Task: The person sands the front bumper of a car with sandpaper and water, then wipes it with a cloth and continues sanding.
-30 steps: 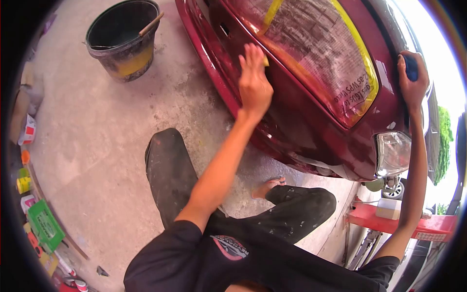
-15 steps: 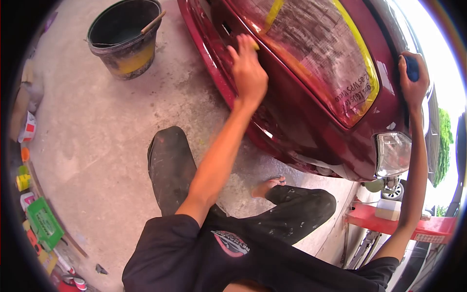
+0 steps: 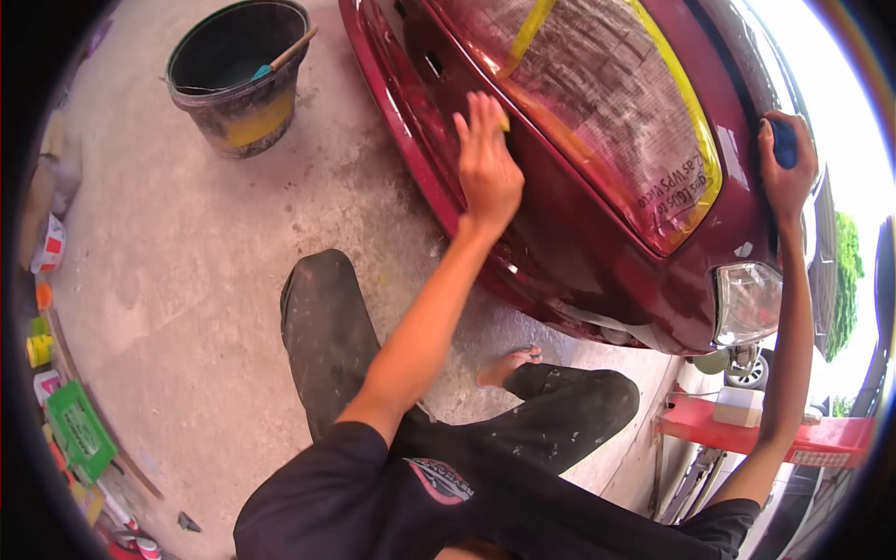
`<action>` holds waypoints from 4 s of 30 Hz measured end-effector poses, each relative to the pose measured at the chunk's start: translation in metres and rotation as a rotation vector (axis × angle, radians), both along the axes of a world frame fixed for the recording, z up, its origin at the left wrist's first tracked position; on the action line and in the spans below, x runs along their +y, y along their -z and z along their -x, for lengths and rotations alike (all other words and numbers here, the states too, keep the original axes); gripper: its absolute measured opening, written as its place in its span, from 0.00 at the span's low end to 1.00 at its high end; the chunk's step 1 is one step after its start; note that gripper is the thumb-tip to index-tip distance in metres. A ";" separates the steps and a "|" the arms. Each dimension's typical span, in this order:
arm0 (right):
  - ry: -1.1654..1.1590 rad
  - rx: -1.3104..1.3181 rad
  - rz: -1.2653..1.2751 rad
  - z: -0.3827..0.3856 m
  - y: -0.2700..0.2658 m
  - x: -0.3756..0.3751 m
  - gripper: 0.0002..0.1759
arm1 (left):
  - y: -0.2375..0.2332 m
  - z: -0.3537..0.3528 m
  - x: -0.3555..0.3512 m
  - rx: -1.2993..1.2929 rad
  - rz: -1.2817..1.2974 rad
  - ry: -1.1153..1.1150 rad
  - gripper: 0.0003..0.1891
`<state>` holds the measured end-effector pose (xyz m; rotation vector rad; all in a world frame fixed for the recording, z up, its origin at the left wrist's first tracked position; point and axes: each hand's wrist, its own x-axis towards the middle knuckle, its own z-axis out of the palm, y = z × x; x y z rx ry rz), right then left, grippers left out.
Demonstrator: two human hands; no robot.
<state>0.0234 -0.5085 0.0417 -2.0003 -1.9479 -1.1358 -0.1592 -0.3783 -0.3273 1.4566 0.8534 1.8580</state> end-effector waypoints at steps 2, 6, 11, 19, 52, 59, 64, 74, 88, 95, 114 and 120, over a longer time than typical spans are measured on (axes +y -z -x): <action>-0.006 0.009 0.009 0.001 -0.002 0.000 0.10 | -0.009 0.001 0.043 0.002 0.057 -0.032 0.22; -0.005 0.017 -0.002 0.000 -0.001 0.001 0.10 | -0.002 0.005 0.005 -0.064 0.017 0.046 0.22; 0.005 -0.001 0.002 0.000 -0.001 -0.001 0.10 | -0.003 0.006 0.022 -0.001 -0.002 0.005 0.23; 0.007 -0.015 -0.010 0.001 -0.001 0.000 0.10 | 0.018 0.010 -0.017 0.033 -0.046 0.099 0.23; -0.015 0.019 -0.021 0.000 0.001 -0.002 0.11 | -0.015 -0.002 -0.059 0.008 -0.073 0.119 0.25; 0.001 0.078 -0.044 -0.009 0.000 -0.001 0.12 | -0.018 0.005 -0.107 -0.029 -0.024 0.262 0.24; 0.035 0.120 -0.038 -0.006 -0.001 -0.001 0.12 | -0.016 0.000 0.003 0.023 0.045 0.014 0.23; 0.011 0.142 -0.037 -0.012 0.000 -0.002 0.11 | -0.017 0.001 0.016 -0.076 0.101 0.028 0.23; -0.010 0.104 -0.029 -0.009 0.003 -0.002 0.09 | -0.028 0.003 0.000 -0.078 0.075 0.048 0.23; -0.058 0.083 -0.010 -0.011 -0.001 -0.001 0.09 | -0.027 0.003 0.016 -0.070 0.115 0.016 0.21; -0.012 0.111 -0.019 -0.006 0.001 0.000 0.10 | 0.023 -0.011 -0.025 -0.190 0.266 0.065 0.25; -0.011 0.078 -0.014 -0.029 -0.003 -0.005 0.11 | 0.003 -0.012 -0.053 -0.241 0.294 0.068 0.23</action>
